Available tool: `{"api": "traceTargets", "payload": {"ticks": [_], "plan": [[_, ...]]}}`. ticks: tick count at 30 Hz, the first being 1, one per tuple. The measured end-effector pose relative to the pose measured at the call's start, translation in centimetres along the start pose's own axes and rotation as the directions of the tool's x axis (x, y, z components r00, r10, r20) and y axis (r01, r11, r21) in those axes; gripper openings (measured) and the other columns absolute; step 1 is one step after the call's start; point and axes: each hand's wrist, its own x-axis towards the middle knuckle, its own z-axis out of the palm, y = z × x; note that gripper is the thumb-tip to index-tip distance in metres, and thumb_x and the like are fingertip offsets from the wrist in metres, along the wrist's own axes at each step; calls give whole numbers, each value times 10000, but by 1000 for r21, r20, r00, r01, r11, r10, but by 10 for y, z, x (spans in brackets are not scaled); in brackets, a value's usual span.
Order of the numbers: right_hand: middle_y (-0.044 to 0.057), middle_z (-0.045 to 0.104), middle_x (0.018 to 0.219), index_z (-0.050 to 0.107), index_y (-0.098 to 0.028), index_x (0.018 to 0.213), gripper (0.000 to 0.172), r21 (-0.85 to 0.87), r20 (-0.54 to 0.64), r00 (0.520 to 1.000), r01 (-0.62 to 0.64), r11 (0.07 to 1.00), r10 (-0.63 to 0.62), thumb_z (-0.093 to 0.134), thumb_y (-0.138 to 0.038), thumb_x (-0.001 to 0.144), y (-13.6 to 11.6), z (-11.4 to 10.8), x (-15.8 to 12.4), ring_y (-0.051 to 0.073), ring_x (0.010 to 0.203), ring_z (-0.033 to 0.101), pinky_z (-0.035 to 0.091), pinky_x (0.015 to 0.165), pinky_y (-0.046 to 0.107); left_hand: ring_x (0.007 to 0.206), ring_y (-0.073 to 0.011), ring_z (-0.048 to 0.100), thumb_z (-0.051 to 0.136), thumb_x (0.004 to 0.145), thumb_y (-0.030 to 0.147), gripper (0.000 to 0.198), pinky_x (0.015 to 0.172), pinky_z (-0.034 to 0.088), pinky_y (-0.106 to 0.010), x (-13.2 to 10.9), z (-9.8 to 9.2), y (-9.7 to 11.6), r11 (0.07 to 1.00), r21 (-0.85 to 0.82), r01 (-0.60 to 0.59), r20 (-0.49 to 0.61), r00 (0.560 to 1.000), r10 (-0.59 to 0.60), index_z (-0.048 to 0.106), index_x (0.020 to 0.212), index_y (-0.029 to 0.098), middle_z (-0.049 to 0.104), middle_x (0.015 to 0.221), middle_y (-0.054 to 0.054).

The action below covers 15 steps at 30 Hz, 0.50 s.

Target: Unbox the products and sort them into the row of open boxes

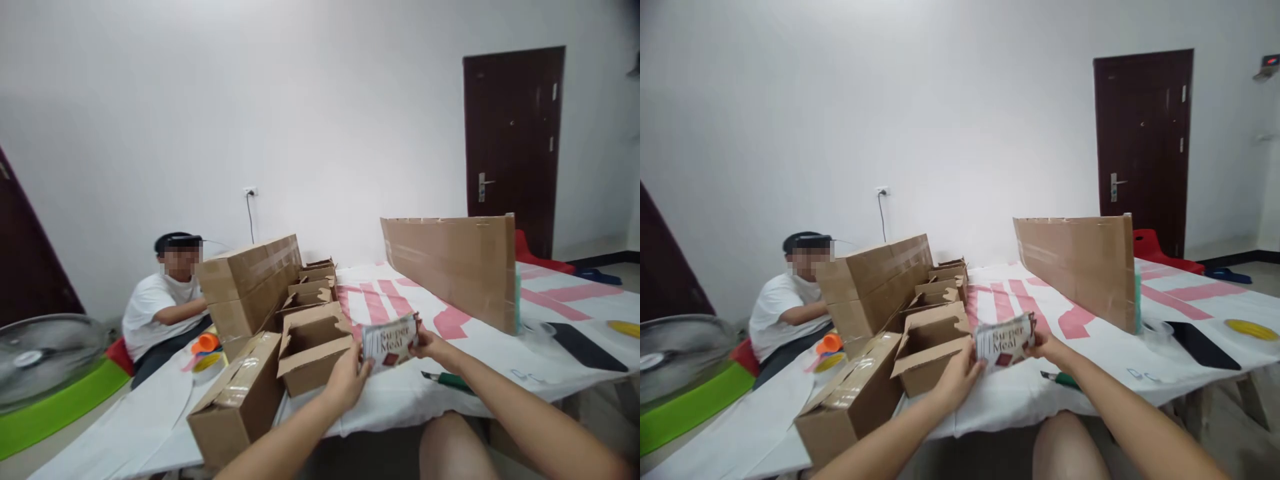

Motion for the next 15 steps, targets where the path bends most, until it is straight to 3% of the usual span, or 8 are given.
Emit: {"api": "traceTargets", "payload": {"ticks": [3, 5, 10, 13, 15], "plan": [[36, 722, 822, 664, -183, 834, 394, -19, 114, 992, -48, 999, 50, 741, -396, 512, 25, 18, -11, 243, 785, 661, 528, 697, 361, 1001, -243, 622, 512, 854, 436, 387, 894, 449, -324, -35, 17, -36, 980, -134, 147, 86, 987, -136, 570, 1154, 198, 693, 1053, -80], [30, 716, 808, 653, -177, 847, 418, -57, 118, 990, -71, 996, 78, 724, -443, 533, 41, 36, -12, 249, 771, 662, 525, 677, 368, 1056, -255, 609, 480, 860, 506, 412, 936, 440, -334, -42, 20, -60, 935, -209, 286, 50, 958, -281, 595, 1087, 182, 686, 1083, -97], [33, 687, 771, 589, -198, 783, 331, -227, -87, 992, -105, 968, 87, 611, -514, 685, 71, 72, -18, 243, 783, 626, 473, 710, 357, 983, -254, 626, 482, 837, 597, 457, 871, 474, -351, -23, 8, -100, 863, -189, 469, -131, 859, -495, 555, 1058, 205, 668, 1018, -84], [32, 681, 782, 575, -216, 768, 315, -289, -165, 984, -113, 951, 67, 571, -528, 728, 78, 77, -24, 246, 790, 611, 446, 725, 352, 1019, -243, 613, 459, 860, 574, 432, 869, 468, -329, -6, 3, -116, 836, -155, 526, -221, 807, -548, 517, 1067, 200, 641, 1038, -79], [26, 687, 798, 585, -225, 787, 307, -339, -171, 984, -102, 935, 45, 566, -528, 741, 79, 77, -27, 241, 787, 614, 436, 720, 334, 1057, -237, 600, 433, 888, 533, 399, 872, 461, -315, 6, 4, -125, 836, -121, 535, -246, 799, -548, 499, 1088, 195, 627, 1072, -88]]}}
